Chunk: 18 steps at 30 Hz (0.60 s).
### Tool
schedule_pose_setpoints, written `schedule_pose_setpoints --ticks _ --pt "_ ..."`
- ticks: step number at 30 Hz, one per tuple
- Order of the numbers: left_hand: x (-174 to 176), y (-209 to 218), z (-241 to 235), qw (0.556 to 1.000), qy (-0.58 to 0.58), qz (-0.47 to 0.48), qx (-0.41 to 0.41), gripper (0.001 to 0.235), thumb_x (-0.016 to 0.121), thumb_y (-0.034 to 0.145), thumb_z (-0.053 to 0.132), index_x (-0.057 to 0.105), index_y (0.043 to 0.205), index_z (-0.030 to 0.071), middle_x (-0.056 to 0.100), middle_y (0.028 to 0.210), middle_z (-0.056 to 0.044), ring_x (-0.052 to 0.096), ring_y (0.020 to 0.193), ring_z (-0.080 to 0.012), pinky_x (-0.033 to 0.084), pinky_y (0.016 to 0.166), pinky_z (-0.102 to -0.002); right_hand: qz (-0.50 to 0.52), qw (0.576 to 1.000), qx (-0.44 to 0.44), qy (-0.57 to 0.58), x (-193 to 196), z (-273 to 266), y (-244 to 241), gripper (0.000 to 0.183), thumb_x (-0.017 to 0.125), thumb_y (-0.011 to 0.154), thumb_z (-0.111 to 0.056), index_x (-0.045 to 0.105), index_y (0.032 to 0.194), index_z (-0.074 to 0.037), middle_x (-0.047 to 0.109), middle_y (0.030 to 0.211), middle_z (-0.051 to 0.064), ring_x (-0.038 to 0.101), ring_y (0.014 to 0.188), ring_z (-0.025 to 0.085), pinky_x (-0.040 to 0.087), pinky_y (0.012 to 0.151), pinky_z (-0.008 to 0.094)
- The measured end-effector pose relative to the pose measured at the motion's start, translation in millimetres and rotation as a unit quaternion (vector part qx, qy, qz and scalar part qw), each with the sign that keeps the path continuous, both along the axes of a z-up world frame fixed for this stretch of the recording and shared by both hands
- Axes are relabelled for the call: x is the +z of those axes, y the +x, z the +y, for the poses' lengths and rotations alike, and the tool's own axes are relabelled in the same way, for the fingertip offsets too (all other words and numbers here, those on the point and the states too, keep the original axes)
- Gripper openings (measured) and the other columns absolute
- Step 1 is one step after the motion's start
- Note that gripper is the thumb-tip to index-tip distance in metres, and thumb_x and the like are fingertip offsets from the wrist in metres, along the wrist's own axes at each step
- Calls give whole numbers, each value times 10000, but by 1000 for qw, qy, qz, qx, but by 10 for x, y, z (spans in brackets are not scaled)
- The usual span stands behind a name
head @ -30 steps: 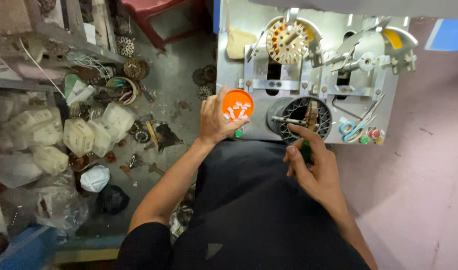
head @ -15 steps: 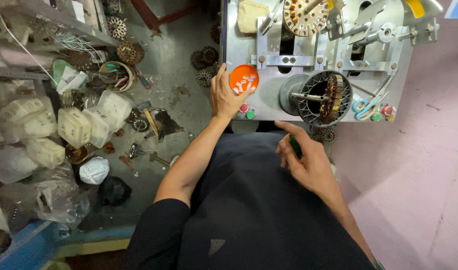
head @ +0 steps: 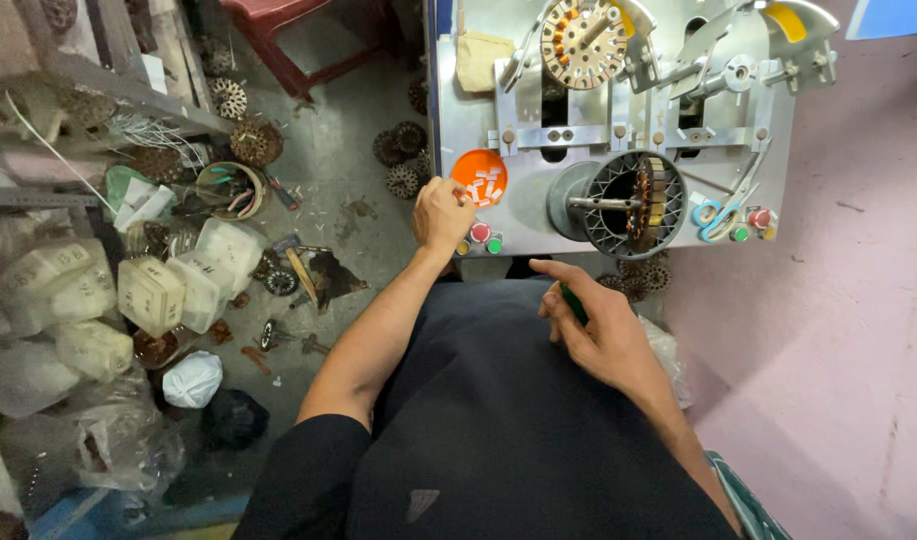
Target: The person works on a fan stator held in a motor winding machine, using a screwdriver to manipulate copper wires and adjust small components. They press buttons on a control panel and handle a small orange cap while working.
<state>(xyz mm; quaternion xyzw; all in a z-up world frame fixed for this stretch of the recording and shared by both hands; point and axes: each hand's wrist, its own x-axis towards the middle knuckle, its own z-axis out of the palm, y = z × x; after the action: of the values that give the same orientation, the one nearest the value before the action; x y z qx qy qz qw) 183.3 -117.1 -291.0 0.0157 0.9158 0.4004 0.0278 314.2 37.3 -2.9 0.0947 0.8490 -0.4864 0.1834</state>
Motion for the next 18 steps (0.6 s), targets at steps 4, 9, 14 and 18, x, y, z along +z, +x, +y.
schedule_pose_setpoints --ticks 4,9,14,18 --pt "-12 -48 35 999 23 -24 1 134 799 743 193 701 758 102 651 862 -83 657 880 -294 528 775 -424 26 1000 3 -5 0 51 3 416 542 976 -64 580 1388 -105 684 814 40 681 610 118 566 607 277" --pt "208 -79 45 996 88 -22 1 154 812 791 184 728 840 64 724 851 -102 719 788 -280 550 724 -389 10 999 -25 -24 -40 197 3 399 546 979 -68 591 1374 -101 687 813 43 672 615 121 565 592 273" --pt "623 -71 117 977 181 -116 3 153 782 812 188 763 903 67 775 789 -121 773 721 -235 595 676 -342 86 993 -43 -73 -153 401 -61 293 555 993 -36 657 1268 -32 682 888 44 636 655 101 540 603 258" --pt "786 -37 177 956 265 -127 -12 135 749 825 155 750 920 60 792 797 -123 785 731 -211 614 679 -322 87 992 -60 -68 -202 612 -204 208 615 991 -55 711 1173 -23 706 870 37 611 643 76 520 577 244"
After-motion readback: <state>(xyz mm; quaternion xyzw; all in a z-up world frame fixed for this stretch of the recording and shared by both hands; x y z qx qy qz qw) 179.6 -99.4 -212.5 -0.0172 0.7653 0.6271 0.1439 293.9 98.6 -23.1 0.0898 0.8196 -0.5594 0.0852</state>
